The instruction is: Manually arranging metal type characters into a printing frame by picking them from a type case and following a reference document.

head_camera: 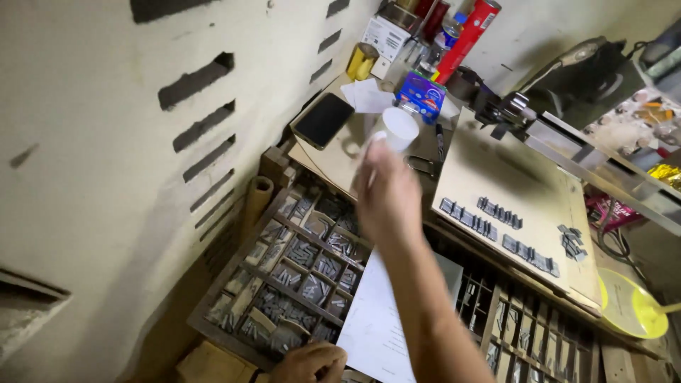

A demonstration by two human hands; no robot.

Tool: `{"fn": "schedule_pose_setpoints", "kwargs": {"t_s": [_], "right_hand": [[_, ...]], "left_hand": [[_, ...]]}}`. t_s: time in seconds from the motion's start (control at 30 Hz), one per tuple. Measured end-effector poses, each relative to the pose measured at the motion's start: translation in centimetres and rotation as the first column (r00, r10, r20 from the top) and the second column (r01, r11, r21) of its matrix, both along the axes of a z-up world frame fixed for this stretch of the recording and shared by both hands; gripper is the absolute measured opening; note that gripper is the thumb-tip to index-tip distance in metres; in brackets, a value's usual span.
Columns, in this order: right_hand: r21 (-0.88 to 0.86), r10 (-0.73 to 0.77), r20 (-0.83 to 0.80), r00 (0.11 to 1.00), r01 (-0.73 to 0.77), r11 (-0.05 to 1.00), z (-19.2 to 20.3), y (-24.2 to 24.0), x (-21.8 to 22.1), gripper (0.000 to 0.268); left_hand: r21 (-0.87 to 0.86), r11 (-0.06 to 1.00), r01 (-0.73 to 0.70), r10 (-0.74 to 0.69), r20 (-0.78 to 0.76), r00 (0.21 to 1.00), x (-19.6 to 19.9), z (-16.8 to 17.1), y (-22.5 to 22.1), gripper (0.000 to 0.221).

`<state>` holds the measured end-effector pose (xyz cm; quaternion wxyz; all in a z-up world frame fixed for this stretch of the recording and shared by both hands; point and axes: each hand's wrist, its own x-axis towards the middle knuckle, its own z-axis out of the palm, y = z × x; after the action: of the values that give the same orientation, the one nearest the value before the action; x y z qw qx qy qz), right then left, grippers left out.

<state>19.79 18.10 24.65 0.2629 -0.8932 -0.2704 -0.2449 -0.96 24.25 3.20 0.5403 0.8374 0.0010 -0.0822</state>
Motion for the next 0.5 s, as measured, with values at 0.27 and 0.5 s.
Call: {"fn": "schedule_pose_setpoints", "kwargs": {"t_s": [0.27,0.5], "right_hand": [[0.41,0.228,-0.189,0.955,-0.134,0.902,-5.4,-3.2,-4.5,0.026],[0.1,-0.261,-0.821,0.508,0.577,0.81,-16.6,-17.3,-21.4,0.019]], "left_hand": [[-0.188,0.94,-0.286,0.331,0.291,0.898,0.8,-5.5,-2.5,0.021],[-0.162,0.971,-0.176,0.229,0.421,0.878,0.3,-3.8,-0.9,0.025]]}}
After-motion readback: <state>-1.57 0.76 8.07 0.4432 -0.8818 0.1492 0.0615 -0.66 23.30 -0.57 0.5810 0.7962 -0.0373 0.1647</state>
